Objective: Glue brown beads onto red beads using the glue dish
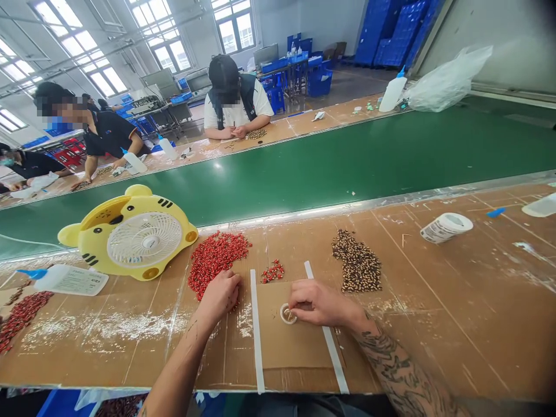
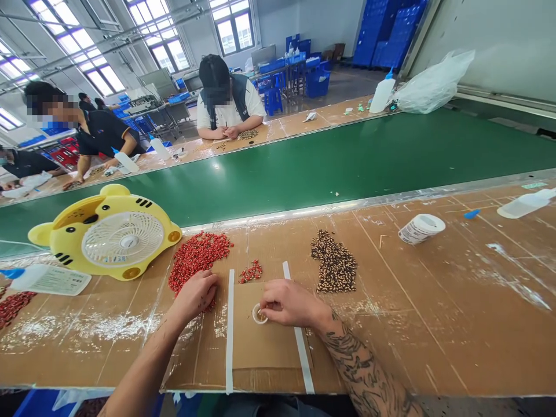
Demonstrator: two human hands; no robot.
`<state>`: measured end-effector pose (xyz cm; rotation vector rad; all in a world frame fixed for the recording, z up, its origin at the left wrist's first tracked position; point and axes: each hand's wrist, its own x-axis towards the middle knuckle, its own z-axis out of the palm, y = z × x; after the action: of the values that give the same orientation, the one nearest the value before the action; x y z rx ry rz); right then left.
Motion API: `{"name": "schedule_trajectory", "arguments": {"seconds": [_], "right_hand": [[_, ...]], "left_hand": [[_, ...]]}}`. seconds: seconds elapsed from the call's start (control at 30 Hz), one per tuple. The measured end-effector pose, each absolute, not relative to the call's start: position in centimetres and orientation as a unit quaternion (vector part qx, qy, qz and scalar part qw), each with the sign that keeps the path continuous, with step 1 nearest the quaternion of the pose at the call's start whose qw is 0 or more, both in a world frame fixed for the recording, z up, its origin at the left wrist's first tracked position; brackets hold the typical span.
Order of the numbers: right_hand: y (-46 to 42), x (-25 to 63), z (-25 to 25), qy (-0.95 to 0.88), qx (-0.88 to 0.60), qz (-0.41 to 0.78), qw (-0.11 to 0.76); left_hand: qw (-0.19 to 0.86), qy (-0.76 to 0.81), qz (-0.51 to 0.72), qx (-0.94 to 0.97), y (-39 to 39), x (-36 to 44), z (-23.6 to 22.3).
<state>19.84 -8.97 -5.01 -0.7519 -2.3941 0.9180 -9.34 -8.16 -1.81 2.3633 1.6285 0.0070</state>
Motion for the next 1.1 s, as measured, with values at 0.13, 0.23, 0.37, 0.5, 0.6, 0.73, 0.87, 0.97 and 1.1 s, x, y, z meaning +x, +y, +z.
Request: {"name": "schedule_trajectory", "arguments": {"seconds": [0.13, 0.23, 0.37, 0.5, 0.6, 0.73, 0.87, 0.97, 1.1], "right_hand": [[-9.1, 19.5, -5.0, -0.878, -0.281, 0.291, 0.255], [-9.2, 19.3, -5.0, -0.882, -0.274, 0.285, 0.255], [-9.2, 19.2, -5.0, -0.883, -0.278, 0.272, 0.264], [-9.2, 19.1, -5.0, -0.885, -0.264, 0.280, 0.263], [-9.2, 19.1, -5.0, -0.883, -0.269, 0.280, 0.264], [-9.2, 19.0, -5.1, -0.878, -0.267, 0.302, 0.260], [-9.0, 19.4, -5.1, -0.870, -0.268, 0.326, 0.256], [-8.8, 19.8, -5.1, -0.838, -0.278, 0.368, 0.292], [-8.9, 19.8, -5.2, -0.751, -0.337, 0.386, 0.417]], "left_hand": [[0.155, 0.538, 0.004, 0.829, -7.7, -9.2, -1.6], [0.190, 0.519, 0.032, 0.833, -7.3, -9.5, -1.7], [0.243, 0.508, 0.088, 0.822, -8.0, -9.4, -1.7], [0.449, 0.504, 0.253, 0.693, -10.2, -7.3, -2.1], [0.576, 0.478, 0.357, 0.559, -11.0, -5.2, -3.3], [0.603, 0.502, 0.412, 0.462, -10.5, -3.5, -5.6], [0.612, 0.516, 0.416, 0.430, -10.3, -3.2, -7.2], [0.618, 0.516, 0.418, 0.421, -10.4, -3.2, -7.4], [0.624, 0.506, 0.409, 0.433, -10.4, -3.1, -7.1]]}}
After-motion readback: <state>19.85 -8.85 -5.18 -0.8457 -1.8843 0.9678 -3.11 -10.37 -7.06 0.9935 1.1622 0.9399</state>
